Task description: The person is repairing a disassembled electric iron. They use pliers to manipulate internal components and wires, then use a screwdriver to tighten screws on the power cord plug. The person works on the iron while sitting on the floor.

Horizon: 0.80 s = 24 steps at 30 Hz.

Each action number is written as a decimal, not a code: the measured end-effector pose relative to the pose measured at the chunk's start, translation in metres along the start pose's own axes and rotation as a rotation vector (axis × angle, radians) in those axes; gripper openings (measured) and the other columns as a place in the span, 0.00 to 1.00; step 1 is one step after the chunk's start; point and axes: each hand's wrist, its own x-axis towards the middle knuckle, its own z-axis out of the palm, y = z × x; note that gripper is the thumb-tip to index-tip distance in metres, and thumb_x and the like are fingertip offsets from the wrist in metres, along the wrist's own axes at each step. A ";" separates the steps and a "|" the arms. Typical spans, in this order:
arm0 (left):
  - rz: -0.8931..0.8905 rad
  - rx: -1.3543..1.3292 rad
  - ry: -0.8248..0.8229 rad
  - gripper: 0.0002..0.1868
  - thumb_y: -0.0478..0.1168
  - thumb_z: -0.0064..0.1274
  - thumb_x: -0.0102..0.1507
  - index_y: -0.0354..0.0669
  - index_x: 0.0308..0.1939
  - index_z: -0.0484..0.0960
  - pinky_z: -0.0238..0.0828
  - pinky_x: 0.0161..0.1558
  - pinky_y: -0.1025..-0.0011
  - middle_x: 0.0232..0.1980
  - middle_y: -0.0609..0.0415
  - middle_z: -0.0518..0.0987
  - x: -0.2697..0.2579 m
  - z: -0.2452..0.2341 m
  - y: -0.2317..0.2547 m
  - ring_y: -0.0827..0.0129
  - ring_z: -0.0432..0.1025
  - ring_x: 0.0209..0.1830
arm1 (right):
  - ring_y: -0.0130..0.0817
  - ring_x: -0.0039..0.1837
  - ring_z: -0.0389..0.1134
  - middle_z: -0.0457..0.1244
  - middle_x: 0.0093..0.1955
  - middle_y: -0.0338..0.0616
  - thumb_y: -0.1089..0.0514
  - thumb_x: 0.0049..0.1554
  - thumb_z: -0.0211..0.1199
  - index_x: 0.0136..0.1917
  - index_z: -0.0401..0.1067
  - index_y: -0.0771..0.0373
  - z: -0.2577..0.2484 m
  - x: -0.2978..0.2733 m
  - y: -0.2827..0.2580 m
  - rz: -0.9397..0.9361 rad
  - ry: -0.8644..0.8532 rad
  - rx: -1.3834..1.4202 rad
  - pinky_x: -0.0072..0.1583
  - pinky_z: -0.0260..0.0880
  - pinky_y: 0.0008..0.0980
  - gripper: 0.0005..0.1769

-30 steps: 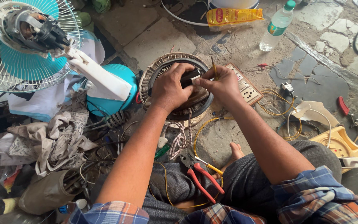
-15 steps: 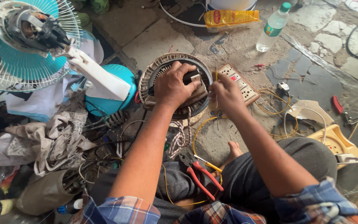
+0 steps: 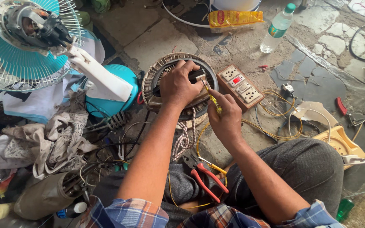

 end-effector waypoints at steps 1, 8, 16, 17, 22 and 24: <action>0.006 0.006 0.000 0.18 0.46 0.70 0.49 0.53 0.41 0.81 0.74 0.45 0.55 0.42 0.57 0.81 0.000 0.001 0.000 0.57 0.79 0.41 | 0.40 0.43 0.69 0.65 0.43 0.48 0.63 0.59 0.65 0.63 0.76 0.59 0.000 0.001 0.000 -0.004 -0.006 -0.015 0.47 0.69 0.38 0.18; 0.016 0.049 -0.006 0.20 0.48 0.70 0.49 0.54 0.42 0.82 0.73 0.45 0.55 0.42 0.57 0.80 -0.001 0.002 -0.003 0.58 0.79 0.42 | 0.45 0.44 0.67 0.63 0.42 0.50 0.64 0.55 0.66 0.63 0.77 0.58 -0.001 0.005 -0.005 -0.042 -0.015 -0.128 0.48 0.69 0.42 0.21; 0.058 0.058 0.003 0.20 0.47 0.70 0.51 0.55 0.44 0.82 0.73 0.45 0.56 0.43 0.57 0.80 -0.001 0.007 -0.010 0.58 0.79 0.43 | 0.35 0.39 0.66 0.65 0.41 0.45 0.56 0.65 0.61 0.60 0.77 0.59 0.016 0.012 0.004 0.299 -0.024 0.142 0.42 0.65 0.35 0.12; 0.058 0.060 0.002 0.20 0.47 0.70 0.51 0.55 0.44 0.81 0.73 0.44 0.56 0.43 0.57 0.80 -0.001 0.007 -0.011 0.59 0.79 0.43 | 0.30 0.33 0.61 0.64 0.37 0.44 0.53 0.64 0.59 0.59 0.76 0.60 0.011 0.021 0.008 0.578 -0.105 0.455 0.35 0.58 0.31 0.14; 0.082 0.068 0.027 0.21 0.48 0.71 0.50 0.55 0.44 0.81 0.73 0.44 0.57 0.42 0.57 0.79 -0.003 0.006 -0.013 0.59 0.79 0.43 | 0.22 0.30 0.56 0.62 0.35 0.36 0.55 0.59 0.66 0.53 0.71 0.64 0.008 0.030 0.009 0.859 -0.160 0.684 0.30 0.53 0.24 0.13; 0.080 0.086 0.026 0.22 0.48 0.71 0.49 0.55 0.44 0.80 0.73 0.43 0.57 0.42 0.58 0.79 -0.003 0.007 -0.013 0.60 0.79 0.43 | 0.21 0.31 0.58 0.63 0.35 0.39 0.53 0.61 0.65 0.52 0.74 0.66 0.010 0.031 0.007 0.823 -0.127 0.607 0.32 0.55 0.23 0.13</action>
